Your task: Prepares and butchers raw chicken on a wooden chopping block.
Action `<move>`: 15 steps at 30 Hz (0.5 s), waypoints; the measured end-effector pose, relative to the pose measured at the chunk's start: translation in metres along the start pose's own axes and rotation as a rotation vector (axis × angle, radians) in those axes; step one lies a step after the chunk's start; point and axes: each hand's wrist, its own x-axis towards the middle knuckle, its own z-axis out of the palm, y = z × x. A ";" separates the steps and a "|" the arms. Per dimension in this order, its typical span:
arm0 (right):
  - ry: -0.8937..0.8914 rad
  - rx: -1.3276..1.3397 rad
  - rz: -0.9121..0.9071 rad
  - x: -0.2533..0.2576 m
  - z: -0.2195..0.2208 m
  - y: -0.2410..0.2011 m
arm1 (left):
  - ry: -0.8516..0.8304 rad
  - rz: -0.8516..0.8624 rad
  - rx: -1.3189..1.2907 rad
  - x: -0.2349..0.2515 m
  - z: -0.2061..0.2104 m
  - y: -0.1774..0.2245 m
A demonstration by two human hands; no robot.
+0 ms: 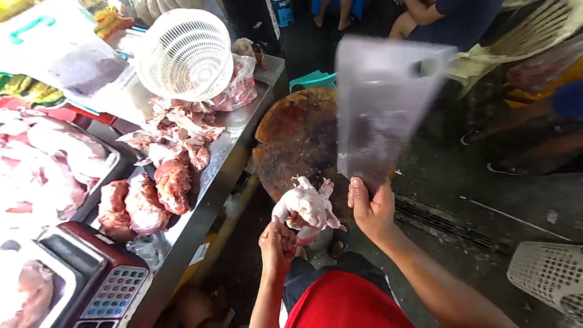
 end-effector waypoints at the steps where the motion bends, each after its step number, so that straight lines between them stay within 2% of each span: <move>1: 0.018 0.021 -0.009 -0.003 0.002 0.001 | 0.005 -0.009 0.001 0.000 -0.001 0.000; 3: -0.088 -0.147 0.102 -0.036 0.001 0.028 | 0.014 -0.014 -0.009 0.000 -0.003 0.000; 4: -0.260 -0.343 0.236 -0.058 -0.005 0.047 | 0.020 -0.015 -0.015 0.000 -0.004 0.000; 6: -0.791 -0.650 0.652 -0.079 -0.014 0.077 | 0.021 -0.013 -0.025 0.001 -0.006 -0.001; 7: -0.948 -0.723 0.783 -0.081 -0.014 0.086 | 0.018 -0.010 -0.016 0.001 -0.007 -0.001; 8: -1.027 -0.772 0.835 -0.079 -0.013 0.087 | 0.021 -0.005 -0.003 0.002 -0.009 -0.001; 11: -1.065 -0.797 0.816 -0.072 -0.019 0.086 | 0.136 0.020 0.044 0.005 -0.011 0.006; 15: -0.957 -0.782 0.789 -0.068 -0.033 0.101 | 0.408 0.011 0.125 0.026 -0.008 0.015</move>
